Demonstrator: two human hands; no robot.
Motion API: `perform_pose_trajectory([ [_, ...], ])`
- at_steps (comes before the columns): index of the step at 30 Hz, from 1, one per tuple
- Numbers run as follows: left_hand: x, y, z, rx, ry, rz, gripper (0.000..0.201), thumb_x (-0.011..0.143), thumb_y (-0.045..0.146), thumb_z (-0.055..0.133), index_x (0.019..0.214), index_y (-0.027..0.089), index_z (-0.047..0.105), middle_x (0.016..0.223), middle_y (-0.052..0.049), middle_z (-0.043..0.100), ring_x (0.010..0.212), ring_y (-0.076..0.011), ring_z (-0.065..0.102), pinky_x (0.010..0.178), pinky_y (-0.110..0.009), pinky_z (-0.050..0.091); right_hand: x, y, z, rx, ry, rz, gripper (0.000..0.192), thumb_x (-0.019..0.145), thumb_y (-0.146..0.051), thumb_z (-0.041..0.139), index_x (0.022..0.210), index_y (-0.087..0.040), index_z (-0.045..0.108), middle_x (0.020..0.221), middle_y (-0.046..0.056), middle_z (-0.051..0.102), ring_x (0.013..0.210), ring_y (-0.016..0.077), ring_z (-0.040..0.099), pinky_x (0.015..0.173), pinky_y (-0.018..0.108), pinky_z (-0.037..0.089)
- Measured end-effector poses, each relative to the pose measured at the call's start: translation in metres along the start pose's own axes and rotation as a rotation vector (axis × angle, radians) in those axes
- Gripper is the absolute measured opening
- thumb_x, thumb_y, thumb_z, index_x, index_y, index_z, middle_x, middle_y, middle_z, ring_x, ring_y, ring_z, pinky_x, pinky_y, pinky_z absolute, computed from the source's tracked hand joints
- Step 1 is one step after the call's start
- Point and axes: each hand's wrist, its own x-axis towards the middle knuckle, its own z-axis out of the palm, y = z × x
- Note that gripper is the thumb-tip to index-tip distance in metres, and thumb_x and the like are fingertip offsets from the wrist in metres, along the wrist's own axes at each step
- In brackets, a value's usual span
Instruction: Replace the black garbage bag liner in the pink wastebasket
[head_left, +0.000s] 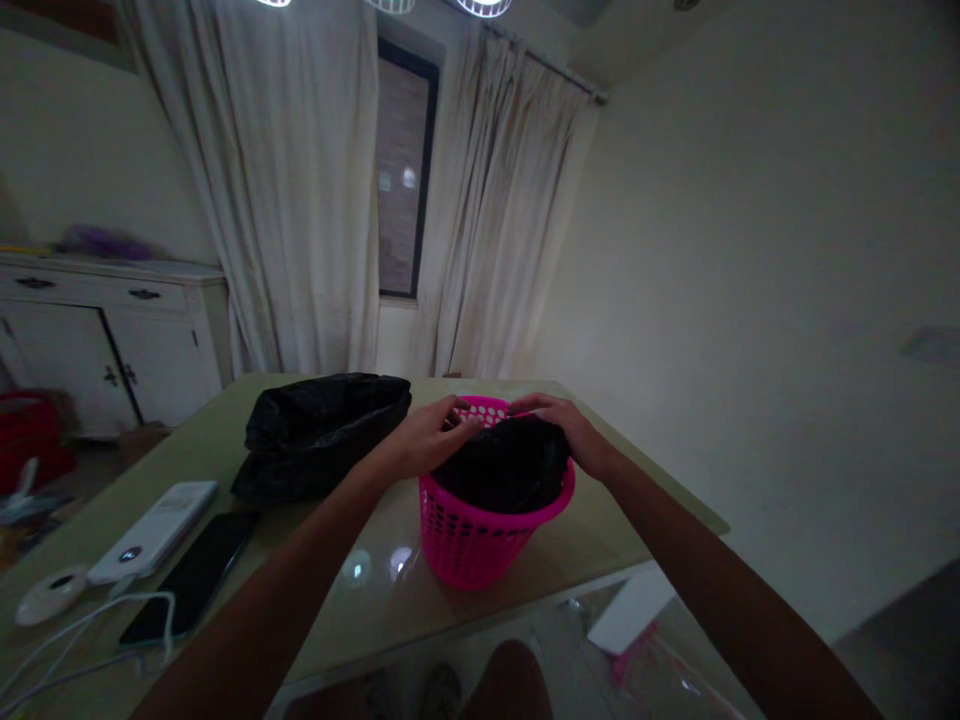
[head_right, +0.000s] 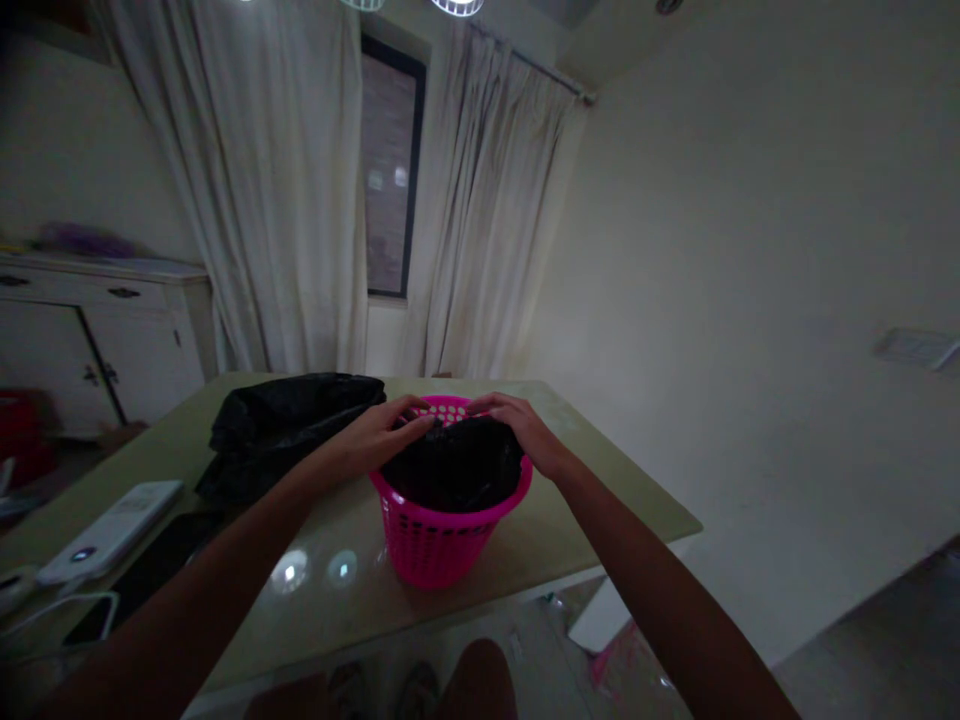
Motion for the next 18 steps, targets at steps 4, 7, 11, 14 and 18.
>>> perform_pose_trajectory([
  [4, 0.001, 0.002, 0.009, 0.084, -0.062, 0.060, 0.019, 0.086, 0.040, 0.076, 0.082, 0.022, 0.078, 0.066, -0.001, 0.068, 0.064, -0.0188, 0.061, 0.059, -0.029, 0.038, -0.002, -0.004, 0.017, -0.302, -0.191, -0.072, 0.054, 0.075, -0.042, 0.090, 0.125, -0.024, 0.080, 0.119, 0.006, 0.081, 0.108, 0.0263, 0.073, 0.099, 0.039, 0.055],
  [7, -0.002, -0.002, 0.002, 0.045, -0.034, 0.091, 0.028, 0.091, 0.041, 0.072, 0.071, 0.021, 0.075, 0.068, -0.001, 0.068, 0.066, -0.0181, 0.060, 0.062, -0.029, 0.039, -0.003, 0.003, 0.015, -0.360, -0.141, -0.090, 0.031, 0.084, -0.039, 0.081, 0.111, -0.024, 0.084, 0.105, 0.004, 0.082, 0.098, 0.0246, 0.073, 0.093, 0.037, 0.054],
  [11, -0.007, 0.001, -0.005, -0.047, -0.026, 0.099, 0.051, 0.103, 0.057, 0.052, 0.076, 0.021, 0.075, 0.067, 0.000, 0.064, 0.066, -0.0170, 0.057, 0.060, -0.028, 0.037, 0.005, 0.004, 0.006, -0.313, 0.026, -0.157, 0.030, 0.092, -0.046, 0.071, 0.105, -0.021, 0.083, 0.102, 0.005, 0.079, 0.096, 0.0232, 0.071, 0.091, 0.036, 0.053],
  [14, -0.010, -0.002, -0.011, -0.001, 0.025, 0.089, 0.038, 0.094, 0.056, 0.067, 0.086, 0.021, 0.078, 0.071, 0.000, 0.067, 0.068, -0.0171, 0.057, 0.062, -0.028, 0.037, 0.014, 0.011, -0.001, -0.298, 0.192, -0.152, 0.034, 0.090, -0.049, 0.068, 0.103, -0.020, 0.079, 0.102, 0.006, 0.077, 0.100, 0.0245, 0.069, 0.095, 0.038, 0.051],
  [18, -0.016, -0.016, -0.023, 0.008, 0.283, 0.009, 0.028, 0.091, 0.048, 0.069, 0.087, 0.021, 0.071, 0.071, 0.002, 0.062, 0.063, -0.0155, 0.054, 0.059, -0.028, 0.037, 0.015, 0.024, -0.009, -0.120, 0.483, 0.054, 0.035, 0.083, -0.051, 0.066, 0.099, -0.021, 0.070, 0.097, 0.005, 0.074, 0.096, 0.0257, 0.067, 0.090, 0.039, 0.053],
])
